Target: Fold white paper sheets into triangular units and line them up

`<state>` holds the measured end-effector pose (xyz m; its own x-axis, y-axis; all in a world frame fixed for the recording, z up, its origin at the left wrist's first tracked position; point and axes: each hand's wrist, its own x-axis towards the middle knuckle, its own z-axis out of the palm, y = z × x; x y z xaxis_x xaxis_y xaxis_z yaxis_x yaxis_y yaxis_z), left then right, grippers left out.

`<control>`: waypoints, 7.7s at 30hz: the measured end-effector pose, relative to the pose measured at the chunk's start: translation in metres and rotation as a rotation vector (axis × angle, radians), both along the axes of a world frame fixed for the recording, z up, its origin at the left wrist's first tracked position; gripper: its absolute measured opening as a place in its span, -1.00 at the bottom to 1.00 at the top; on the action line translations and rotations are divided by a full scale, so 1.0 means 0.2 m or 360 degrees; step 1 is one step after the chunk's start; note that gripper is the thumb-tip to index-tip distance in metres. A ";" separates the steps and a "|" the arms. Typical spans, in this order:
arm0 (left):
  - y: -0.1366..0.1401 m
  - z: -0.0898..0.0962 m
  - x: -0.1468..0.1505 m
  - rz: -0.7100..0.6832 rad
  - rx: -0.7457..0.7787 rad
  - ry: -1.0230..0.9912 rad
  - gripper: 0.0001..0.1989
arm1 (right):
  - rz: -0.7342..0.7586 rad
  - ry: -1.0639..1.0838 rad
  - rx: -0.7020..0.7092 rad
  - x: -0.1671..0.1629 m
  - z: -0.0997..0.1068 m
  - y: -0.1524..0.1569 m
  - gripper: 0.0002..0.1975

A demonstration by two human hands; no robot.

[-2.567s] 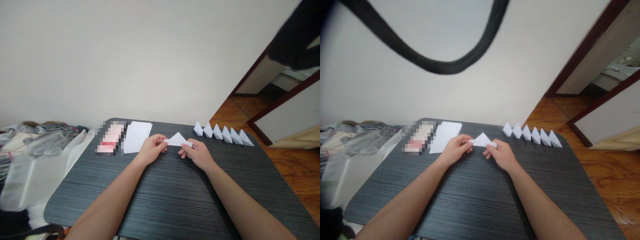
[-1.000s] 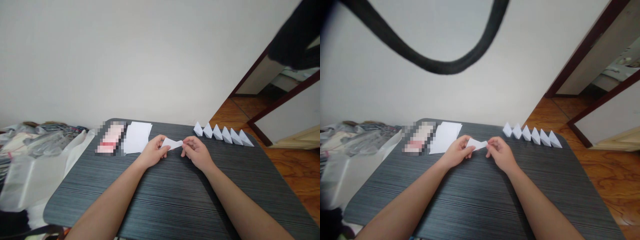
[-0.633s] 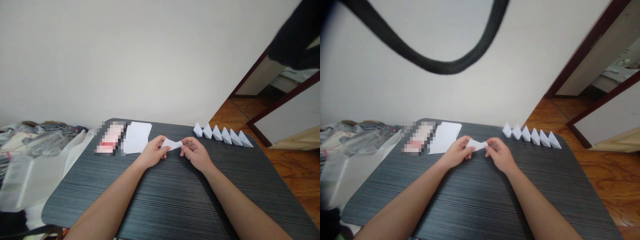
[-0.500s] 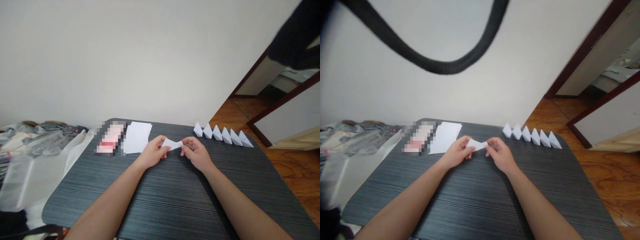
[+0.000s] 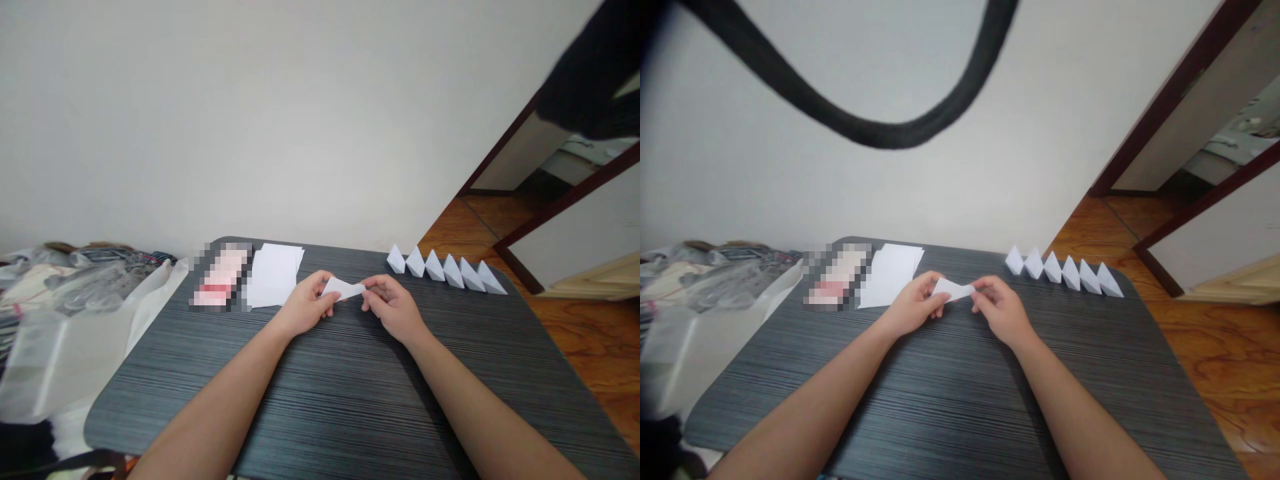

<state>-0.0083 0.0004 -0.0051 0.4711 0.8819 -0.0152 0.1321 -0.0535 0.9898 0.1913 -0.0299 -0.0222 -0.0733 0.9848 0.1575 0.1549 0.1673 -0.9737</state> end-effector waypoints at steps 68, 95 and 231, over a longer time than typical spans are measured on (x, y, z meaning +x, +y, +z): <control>-0.02 0.06 0.00 -0.0032 0.0205 0.0319 -0.69 | 0.0089 -0.0262 0.0240 0.00 0.02 0.00 -0.81; -0.02 0.06 0.01 -0.0147 0.0229 0.0317 -0.75 | 0.0052 -0.0566 0.0338 -0.02 0.09 0.00 -0.77; -0.02 0.06 0.02 -0.0082 -0.0031 0.0248 -0.76 | 0.0263 -0.0789 0.0150 -0.03 0.07 -0.02 -0.83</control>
<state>-0.0048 -0.0044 0.0074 0.5062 0.8556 -0.1084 0.2820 -0.0454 0.9583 0.1851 -0.0336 -0.0078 -0.3147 0.9369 0.1520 0.5570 0.3120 -0.7697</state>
